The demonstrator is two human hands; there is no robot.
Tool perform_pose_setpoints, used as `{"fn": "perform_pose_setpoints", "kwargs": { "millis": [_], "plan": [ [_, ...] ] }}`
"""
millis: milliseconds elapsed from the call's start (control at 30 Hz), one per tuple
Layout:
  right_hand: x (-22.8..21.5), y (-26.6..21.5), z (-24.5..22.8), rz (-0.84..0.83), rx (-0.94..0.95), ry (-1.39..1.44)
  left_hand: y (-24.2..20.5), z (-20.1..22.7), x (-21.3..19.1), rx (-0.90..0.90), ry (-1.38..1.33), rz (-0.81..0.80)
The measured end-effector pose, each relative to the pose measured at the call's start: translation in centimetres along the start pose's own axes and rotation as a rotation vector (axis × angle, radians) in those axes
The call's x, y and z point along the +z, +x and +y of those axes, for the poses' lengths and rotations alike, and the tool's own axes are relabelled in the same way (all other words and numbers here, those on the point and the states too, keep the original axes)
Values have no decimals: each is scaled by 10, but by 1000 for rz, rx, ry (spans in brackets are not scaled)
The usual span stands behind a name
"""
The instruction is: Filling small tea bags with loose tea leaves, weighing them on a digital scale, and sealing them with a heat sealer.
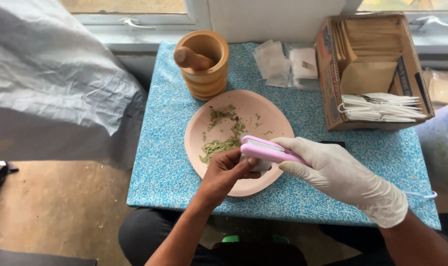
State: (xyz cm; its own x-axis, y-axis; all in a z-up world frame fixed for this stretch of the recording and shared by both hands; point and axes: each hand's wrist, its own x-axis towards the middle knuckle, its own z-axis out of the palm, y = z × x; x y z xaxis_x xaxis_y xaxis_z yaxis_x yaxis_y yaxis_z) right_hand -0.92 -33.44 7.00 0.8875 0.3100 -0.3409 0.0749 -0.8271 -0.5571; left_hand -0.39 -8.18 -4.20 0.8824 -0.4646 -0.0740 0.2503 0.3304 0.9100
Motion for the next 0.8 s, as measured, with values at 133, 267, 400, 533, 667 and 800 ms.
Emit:
{"fn": "perform_pose_setpoints", "kwargs": {
  "millis": [133, 267, 400, 533, 667, 800],
  "plan": [
    [-1, 0, 18, 38, -24, 20, 13, 5, 6, -32, 40, 1],
    [-4, 0, 26, 66, -29, 35, 22, 10, 11, -36, 68, -33],
    [-10, -3, 27, 113, -38, 69, 30, 13, 16, -8, 88, -68],
    [-14, -8, 36, 172, -126, 109, 38, 15, 22, -9, 90, -86],
    [-19, -11, 41, 194, -131, 112, 48, 11, 26, -25, 71, -99],
    [-16, -9, 47, 217, -107, 122, 51, 10, 25, -14, 61, -125]
  ]
}}
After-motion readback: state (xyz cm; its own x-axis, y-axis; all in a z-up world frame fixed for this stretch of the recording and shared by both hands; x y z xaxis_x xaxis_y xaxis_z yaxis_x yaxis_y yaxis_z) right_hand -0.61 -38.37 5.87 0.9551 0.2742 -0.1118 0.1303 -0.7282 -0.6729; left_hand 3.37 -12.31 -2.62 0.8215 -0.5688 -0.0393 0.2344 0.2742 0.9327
